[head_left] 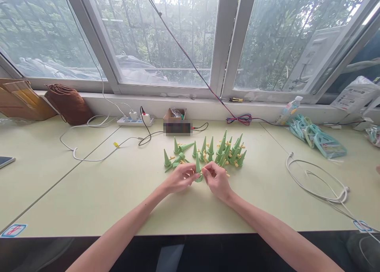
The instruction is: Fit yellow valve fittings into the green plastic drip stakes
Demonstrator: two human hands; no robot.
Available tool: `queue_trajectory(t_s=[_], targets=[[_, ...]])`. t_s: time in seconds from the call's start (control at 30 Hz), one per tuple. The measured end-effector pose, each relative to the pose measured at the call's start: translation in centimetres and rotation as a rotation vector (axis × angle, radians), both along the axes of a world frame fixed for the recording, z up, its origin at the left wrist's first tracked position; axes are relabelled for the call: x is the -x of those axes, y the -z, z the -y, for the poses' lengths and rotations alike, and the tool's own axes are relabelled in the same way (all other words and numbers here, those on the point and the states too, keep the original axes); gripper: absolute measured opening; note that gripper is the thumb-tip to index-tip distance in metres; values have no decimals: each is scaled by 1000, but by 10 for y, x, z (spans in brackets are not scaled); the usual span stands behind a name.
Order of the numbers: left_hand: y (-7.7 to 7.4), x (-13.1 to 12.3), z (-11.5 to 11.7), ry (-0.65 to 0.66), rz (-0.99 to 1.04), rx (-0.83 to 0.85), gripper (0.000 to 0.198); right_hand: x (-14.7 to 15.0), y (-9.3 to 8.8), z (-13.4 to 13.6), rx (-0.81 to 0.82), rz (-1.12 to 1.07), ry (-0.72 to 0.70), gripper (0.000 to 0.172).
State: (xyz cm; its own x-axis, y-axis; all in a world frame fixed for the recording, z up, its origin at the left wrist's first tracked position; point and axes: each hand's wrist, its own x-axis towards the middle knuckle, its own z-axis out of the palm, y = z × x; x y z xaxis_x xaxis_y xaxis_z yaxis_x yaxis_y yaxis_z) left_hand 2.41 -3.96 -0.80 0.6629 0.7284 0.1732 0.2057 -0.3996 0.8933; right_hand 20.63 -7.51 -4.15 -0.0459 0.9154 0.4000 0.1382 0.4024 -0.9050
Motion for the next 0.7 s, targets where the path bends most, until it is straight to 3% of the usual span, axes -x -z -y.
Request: queue_trajectory(t_s=[0.27,0.4,0.53,0.7], targets=[[12,7,-4,-24,-153,-561,18,1,1,-2,57,-35,-7,26],[16,8,-5,-50,-171,-708,22,0,2,-3,67,-38,12,27],[18,4,-6,-152,-68,-607,23,2,-1,-2,43,-44,57,26],[13,-2,-5,-280,71,-207,33,2,-3,1,-62,21,150,23]])
